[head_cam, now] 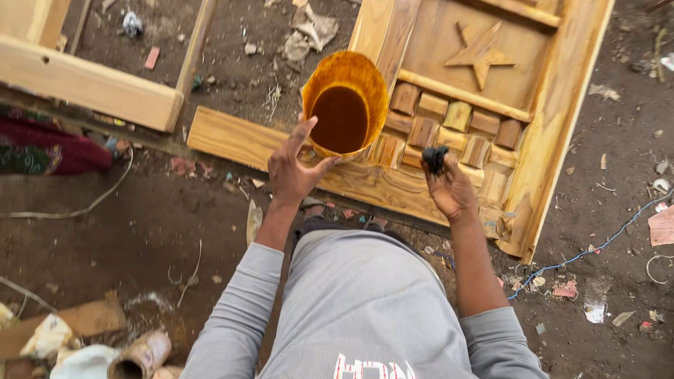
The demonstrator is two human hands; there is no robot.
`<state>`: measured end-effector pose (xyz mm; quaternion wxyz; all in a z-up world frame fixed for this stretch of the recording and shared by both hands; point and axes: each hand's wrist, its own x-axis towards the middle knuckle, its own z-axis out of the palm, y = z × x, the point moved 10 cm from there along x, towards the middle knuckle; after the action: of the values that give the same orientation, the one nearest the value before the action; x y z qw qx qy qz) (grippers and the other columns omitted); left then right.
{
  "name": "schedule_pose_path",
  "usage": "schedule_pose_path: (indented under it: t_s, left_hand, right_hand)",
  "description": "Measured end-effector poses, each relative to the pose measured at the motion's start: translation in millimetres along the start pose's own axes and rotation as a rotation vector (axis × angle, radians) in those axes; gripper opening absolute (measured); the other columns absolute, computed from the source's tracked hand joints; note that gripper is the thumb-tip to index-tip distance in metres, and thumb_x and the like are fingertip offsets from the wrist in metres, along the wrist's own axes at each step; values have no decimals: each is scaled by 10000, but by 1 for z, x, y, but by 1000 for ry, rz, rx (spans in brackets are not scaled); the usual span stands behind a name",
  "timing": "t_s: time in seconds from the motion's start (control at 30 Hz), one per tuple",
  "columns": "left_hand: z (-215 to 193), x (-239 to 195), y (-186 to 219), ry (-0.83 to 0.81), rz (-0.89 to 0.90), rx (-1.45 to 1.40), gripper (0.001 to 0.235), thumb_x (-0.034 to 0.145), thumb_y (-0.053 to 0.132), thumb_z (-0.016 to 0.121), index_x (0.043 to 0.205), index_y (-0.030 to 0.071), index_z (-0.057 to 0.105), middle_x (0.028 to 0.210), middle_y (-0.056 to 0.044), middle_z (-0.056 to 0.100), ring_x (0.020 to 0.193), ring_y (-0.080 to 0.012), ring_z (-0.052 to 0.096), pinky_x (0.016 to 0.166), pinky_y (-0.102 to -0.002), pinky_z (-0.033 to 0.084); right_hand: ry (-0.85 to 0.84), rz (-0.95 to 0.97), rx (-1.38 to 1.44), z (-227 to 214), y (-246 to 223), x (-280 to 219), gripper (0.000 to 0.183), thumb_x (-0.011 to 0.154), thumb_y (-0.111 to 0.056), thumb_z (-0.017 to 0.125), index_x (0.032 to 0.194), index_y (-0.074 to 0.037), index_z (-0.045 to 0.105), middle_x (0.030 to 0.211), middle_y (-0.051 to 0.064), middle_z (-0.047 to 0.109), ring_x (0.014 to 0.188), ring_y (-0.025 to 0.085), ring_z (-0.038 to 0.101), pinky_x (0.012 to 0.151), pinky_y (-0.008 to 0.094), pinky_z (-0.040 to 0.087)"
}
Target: The person applies a brown finish to a wooden panel with a woven pattern using a cloth. They repeatedly dip the cloth into a yellow bucket and rub the finish onto the surface, covering the entire panel.
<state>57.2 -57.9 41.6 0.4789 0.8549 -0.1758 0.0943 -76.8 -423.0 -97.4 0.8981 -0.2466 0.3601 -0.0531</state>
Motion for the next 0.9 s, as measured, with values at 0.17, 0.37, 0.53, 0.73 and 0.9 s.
schedule_pose_path:
  t_s: [0.17, 0.37, 0.53, 0.73, 0.9]
  left_hand:
    - [1, -1, 3, 20, 86, -11, 910, 752, 443, 945, 1516, 230, 498, 1482, -117, 594, 1140, -279, 743, 951, -369, 621]
    - [13, -5, -20, -18, -85, -31, 944, 721, 519, 911, 1520, 274, 471, 1521, -127, 567, 936, -201, 785, 884, -357, 634]
    - [15, -8, -22, -15, -56, -8, 953, 760, 612, 854, 1554, 300, 428, 1552, -139, 527, 979, -227, 779, 894, -370, 633]
    - [15, -6, -23, -6, -27, 25, 979, 746, 662, 812, 1557, 290, 409, 1545, -140, 533, 1031, -289, 755, 882, -373, 631]
    - [4, -9, -25, 38, 17, -1, 899, 833, 658, 774, 1573, 290, 422, 1566, -133, 532, 1110, -292, 755, 890, -375, 634]
  right_hand:
    - [-153, -149, -326, 117, -13, -36, 446, 923, -28, 776, 1328, 65, 613, 1207, 213, 740, 1075, 242, 742, 957, 292, 622]
    - [-476, -866, -1368, 275, -8, -69, 388, 908, -68, 829, 1269, -7, 698, 1148, 135, 750, 1019, 213, 747, 929, 332, 629]
    - [-738, -1109, -2074, 339, 68, -20, 322, 811, -66, 838, 1129, -65, 789, 983, 136, 758, 852, 310, 732, 744, 424, 591]
    - [-760, -1023, -2410, 331, 111, 68, 127, 847, -153, 839, 915, -76, 763, 837, 162, 724, 757, 362, 701, 724, 458, 574]
    - [-827, -826, -2355, 314, 142, 92, 160, 736, -107, 816, 892, -117, 782, 821, 129, 739, 738, 326, 719, 693, 435, 584]
